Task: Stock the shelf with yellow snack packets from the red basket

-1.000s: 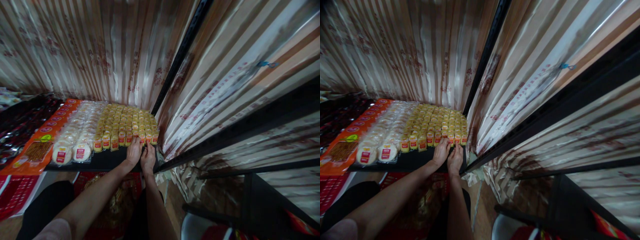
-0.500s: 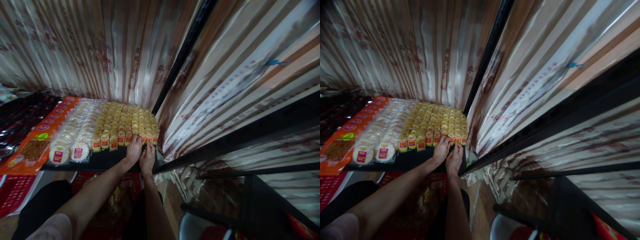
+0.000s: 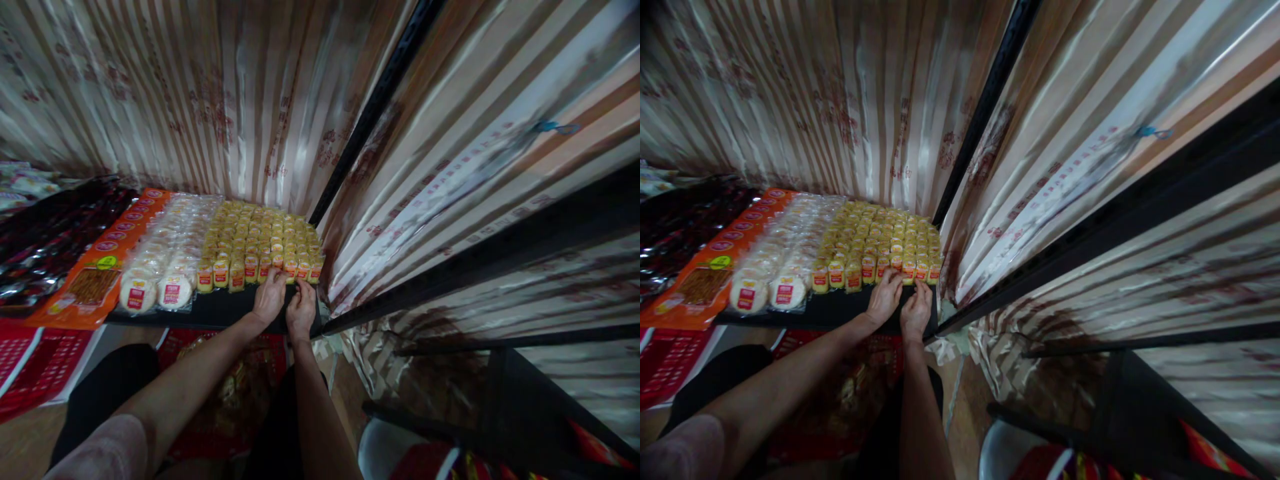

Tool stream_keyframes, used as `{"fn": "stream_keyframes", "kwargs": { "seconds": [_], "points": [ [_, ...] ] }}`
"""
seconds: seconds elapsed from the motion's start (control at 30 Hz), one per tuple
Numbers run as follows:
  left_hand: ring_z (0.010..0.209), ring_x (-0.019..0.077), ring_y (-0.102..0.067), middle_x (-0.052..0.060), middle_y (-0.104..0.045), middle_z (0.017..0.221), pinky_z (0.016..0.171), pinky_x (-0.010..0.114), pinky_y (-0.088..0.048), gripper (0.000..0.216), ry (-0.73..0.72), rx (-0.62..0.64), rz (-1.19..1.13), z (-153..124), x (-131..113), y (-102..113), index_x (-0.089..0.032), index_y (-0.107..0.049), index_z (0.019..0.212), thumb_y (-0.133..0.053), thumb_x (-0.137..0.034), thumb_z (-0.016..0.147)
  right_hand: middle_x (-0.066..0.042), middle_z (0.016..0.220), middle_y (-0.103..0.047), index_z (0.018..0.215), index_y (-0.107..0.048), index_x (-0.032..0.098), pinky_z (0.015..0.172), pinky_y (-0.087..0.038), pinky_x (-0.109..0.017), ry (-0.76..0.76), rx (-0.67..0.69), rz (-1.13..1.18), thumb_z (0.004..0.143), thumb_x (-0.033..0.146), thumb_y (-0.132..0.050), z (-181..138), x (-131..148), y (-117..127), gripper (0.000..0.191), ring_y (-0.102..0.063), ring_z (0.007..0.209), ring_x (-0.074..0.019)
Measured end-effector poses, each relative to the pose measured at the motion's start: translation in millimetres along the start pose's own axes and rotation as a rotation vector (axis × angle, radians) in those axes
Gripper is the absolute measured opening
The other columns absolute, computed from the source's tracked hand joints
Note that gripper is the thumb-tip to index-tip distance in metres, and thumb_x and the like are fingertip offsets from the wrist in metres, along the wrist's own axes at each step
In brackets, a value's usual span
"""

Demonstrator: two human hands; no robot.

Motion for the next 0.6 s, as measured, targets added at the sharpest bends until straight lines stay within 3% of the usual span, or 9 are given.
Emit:
{"fn": "stream_keyframes", "kwargs": {
  "seconds": [0.2, 0.33, 0.47, 0.6],
  "points": [
    [0.096, 0.0132, -0.055, 0.006, -0.053, 0.108, 0.087, 0.024, -0.046, 0.031, -0.037, 0.035, -0.1, -32, 4, 18, -0.02, -0.055, 0.108, -0.036, -0.011, 0.085, -0.014, 0.101, -0.059, 0.106, -0.058, 0.009, 0.082, -0.047, -0.031, 0.068, -0.043, 0.049, 0.083, 0.019, -0.034, -6, 21, 11, 0.034, -0.055, 0.095, -0.0177],
    [0.092, 0.0124, -0.055, 0.006, -0.056, 0.099, 0.084, 0.023, -0.046, 0.028, -0.12, 0.08, -0.164, -81, 12, 32, -0.018, -0.058, 0.097, -0.034, -0.012, 0.085, -0.009, 0.084, -0.065, 0.107, -0.056, 0.009, 0.063, -0.048, -0.023, 0.02, 0.108, 0.142, 0.087, 0.028, -0.037, -43, 35, 10, 0.033, -0.06, 0.071, -0.0131],
    [0.081, 0.0141, -0.056, 0.007, -0.059, 0.088, 0.077, 0.026, -0.048, 0.023, -0.009, 0.205, -0.226, -139, 40, 27, -0.017, -0.06, 0.084, -0.037, -0.015, 0.082, -0.008, 0.081, -0.067, 0.088, -0.062, 0.015, 0.073, -0.047, -0.024, 0.124, 0.426, -0.036, 0.09, 0.029, -0.033, -98, 49, -7, 0.032, -0.063, 0.077, -0.0142],
    [0.093, 0.0175, -0.058, 0.007, -0.064, 0.093, 0.088, 0.034, -0.044, 0.027, 0.297, 0.342, -0.379, -187, 77, -5, -0.018, -0.062, 0.084, -0.042, -0.006, 0.072, -0.012, 0.098, -0.067, 0.104, -0.06, 0.016, 0.077, -0.047, -0.026, 0.048, 1.009, -0.501, 0.09, 0.023, -0.034, -154, 24, -42, 0.03, -0.064, 0.09, -0.018]
  ]
}}
Point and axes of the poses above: each hand's wrist, its own z-axis towards the middle knuckle, its own y-axis out of the back of the hand, x = y × z, the point moved 7 cm from there along z, towards the middle knuckle
